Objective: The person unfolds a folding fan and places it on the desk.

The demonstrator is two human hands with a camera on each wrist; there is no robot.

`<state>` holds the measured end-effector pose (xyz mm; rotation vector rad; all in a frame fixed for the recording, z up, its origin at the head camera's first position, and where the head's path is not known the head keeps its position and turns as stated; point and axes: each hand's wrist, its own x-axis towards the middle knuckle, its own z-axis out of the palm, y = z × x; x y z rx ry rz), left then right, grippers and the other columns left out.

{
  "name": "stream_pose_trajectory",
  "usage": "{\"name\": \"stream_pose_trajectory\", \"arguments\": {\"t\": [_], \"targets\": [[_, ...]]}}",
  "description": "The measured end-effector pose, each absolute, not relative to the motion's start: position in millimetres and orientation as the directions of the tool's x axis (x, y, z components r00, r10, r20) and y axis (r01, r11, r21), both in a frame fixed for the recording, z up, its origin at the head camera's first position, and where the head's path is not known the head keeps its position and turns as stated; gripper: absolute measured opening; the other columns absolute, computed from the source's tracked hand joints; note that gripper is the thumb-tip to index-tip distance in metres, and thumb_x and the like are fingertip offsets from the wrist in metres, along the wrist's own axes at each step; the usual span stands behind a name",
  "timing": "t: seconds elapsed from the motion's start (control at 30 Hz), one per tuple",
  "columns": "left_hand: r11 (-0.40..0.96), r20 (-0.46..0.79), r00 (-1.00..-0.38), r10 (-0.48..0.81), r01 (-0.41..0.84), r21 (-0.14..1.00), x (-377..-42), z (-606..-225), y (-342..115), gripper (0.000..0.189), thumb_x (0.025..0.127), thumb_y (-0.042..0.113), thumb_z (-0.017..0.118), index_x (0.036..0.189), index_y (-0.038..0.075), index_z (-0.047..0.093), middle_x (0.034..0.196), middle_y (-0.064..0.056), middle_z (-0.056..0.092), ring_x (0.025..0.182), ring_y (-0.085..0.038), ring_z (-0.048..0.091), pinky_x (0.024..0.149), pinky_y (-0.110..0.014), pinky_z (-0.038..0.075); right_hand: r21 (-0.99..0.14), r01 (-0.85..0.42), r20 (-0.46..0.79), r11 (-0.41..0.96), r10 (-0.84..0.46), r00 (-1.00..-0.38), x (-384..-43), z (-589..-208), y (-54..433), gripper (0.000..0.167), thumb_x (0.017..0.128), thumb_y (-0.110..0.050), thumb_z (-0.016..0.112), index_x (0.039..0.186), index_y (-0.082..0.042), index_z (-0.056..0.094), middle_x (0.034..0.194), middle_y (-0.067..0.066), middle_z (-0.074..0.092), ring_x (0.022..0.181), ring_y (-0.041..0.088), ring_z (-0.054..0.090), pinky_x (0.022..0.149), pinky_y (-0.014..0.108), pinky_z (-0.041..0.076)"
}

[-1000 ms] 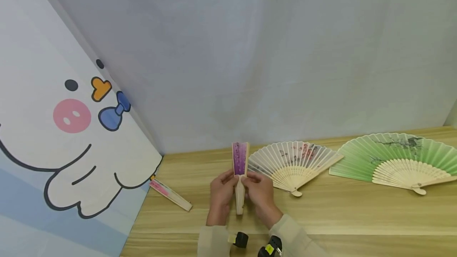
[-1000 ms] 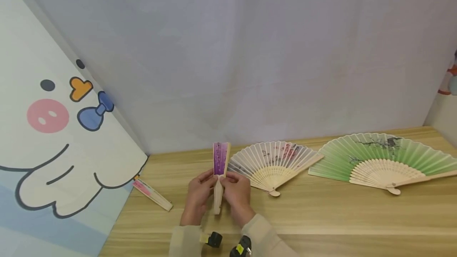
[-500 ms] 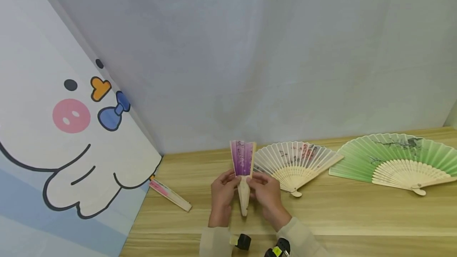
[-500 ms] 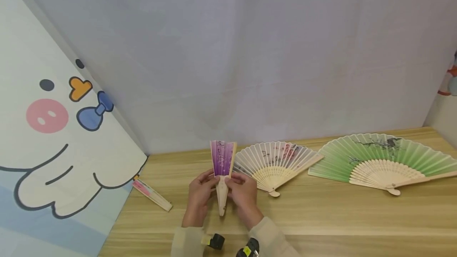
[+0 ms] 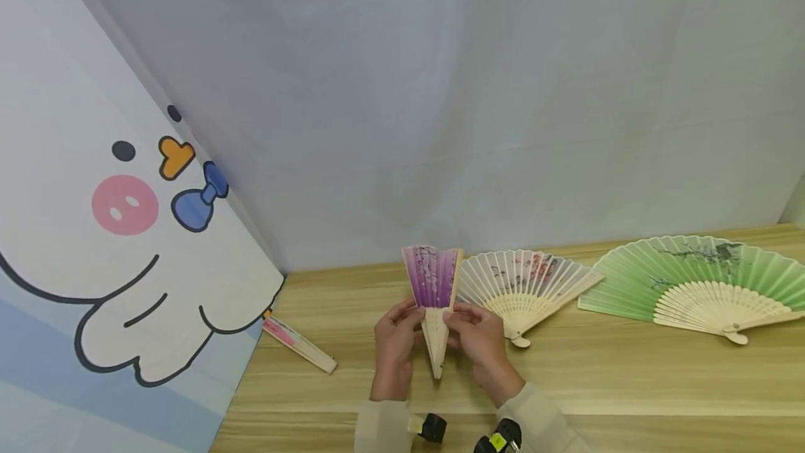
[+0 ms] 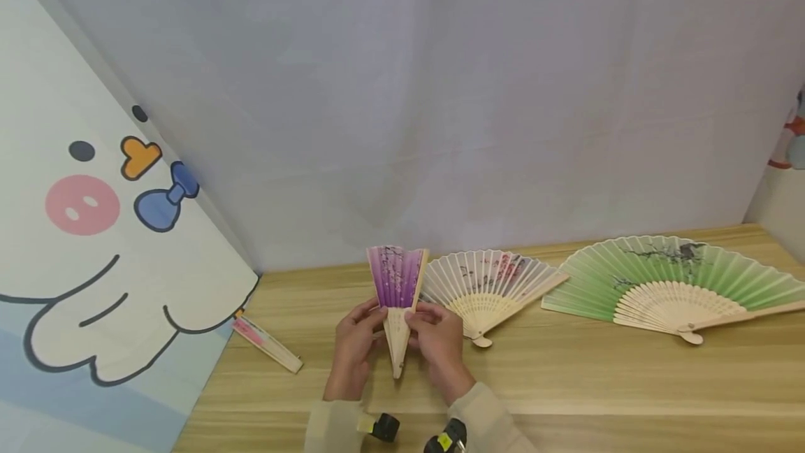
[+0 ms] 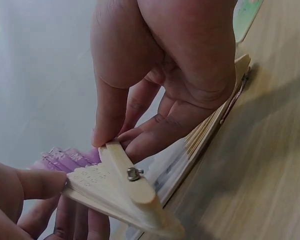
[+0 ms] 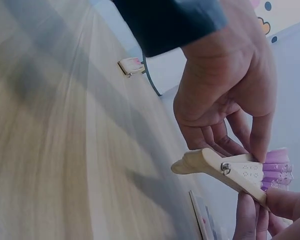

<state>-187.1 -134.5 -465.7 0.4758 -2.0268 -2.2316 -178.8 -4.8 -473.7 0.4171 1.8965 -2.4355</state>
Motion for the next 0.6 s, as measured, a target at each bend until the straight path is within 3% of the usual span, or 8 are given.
{"name": "stream_pose_trajectory", "arguments": {"t": [0.4,0.6], "targets": [[-0.246,-0.220,-0.931,-0.291,-0.149,0.958,-184.9,-462.6,-130.4,0.034,0.099,0.003,0.065,0.131,-0.009,0.064,0.106,-0.009,0.066,0.082,-0.014,0.066,0.067,-0.024,0.061,-0.938,0.185,-0.240,-0.292,0.169,-0.956,-179.0,-466.6,4.2,0.031,0.097,0.001,0.072,0.125,0.013,0.066,0.095,0.009,0.071,0.072,0.008,0.065,0.060,0.021,0.059],[-0.318,-0.246,-0.918,-0.310,-0.144,0.937,-185.8,-462.0,-127.9,0.029,0.098,0.002,0.066,0.125,-0.008,0.065,0.097,-0.004,0.069,0.076,-0.012,0.066,0.058,-0.020,0.057,-0.927,0.178,-0.250,-0.329,0.191,-0.949,-179.4,-465.8,8.4,0.033,0.097,0.001,0.072,0.127,0.013,0.065,0.092,0.007,0.070,0.071,0.008,0.066,0.063,0.024,0.061]]}}
